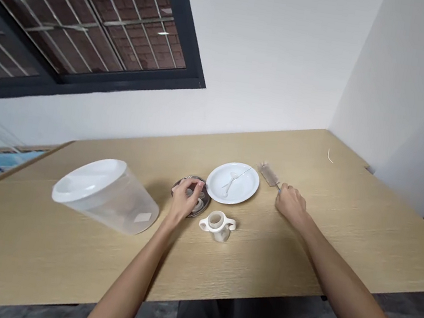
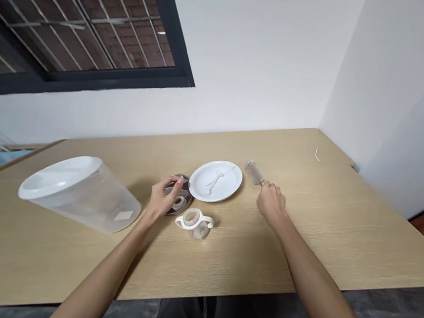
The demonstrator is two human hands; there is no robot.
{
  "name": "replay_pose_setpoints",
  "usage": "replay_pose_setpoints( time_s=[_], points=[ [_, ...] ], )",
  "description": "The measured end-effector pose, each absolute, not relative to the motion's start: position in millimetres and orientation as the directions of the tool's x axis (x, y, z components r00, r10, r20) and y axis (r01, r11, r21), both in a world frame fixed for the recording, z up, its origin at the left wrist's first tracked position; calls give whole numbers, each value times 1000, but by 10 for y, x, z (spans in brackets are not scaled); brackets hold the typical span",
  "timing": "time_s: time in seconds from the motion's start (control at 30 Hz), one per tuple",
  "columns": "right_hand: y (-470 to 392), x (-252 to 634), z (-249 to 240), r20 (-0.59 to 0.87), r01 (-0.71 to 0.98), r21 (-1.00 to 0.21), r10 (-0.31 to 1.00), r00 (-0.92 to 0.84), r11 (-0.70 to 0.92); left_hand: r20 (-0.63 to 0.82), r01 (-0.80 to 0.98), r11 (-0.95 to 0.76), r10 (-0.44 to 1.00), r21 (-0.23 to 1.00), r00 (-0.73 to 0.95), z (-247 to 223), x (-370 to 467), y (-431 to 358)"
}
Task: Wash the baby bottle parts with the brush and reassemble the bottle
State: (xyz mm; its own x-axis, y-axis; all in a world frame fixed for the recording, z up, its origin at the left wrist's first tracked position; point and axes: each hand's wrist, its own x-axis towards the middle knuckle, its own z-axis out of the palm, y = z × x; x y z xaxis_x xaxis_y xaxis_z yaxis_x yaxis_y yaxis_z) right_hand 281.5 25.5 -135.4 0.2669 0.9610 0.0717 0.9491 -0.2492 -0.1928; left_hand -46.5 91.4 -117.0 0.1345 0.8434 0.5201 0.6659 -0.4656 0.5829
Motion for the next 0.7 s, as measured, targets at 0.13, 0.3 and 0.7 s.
replay_pose_setpoints(
  time_s=[0.13, 0.3, 0.7],
  points=[
    [287, 2724, -1207, 267, 964, -182, 933, 239, -195, 417, 678, -408, 894, 611, 162, -985, -269, 1085],
    [725, 2667, -841, 279, 947, -305, 942, 188, -99, 31, 843, -342, 931, 414, 363, -744, 135, 1437],
    [1468, 2427, -610, -15, 909, -312, 958, 287, -277, -23, 890, -378, 918, 255, 396, -907, 604, 1732]
  ],
)
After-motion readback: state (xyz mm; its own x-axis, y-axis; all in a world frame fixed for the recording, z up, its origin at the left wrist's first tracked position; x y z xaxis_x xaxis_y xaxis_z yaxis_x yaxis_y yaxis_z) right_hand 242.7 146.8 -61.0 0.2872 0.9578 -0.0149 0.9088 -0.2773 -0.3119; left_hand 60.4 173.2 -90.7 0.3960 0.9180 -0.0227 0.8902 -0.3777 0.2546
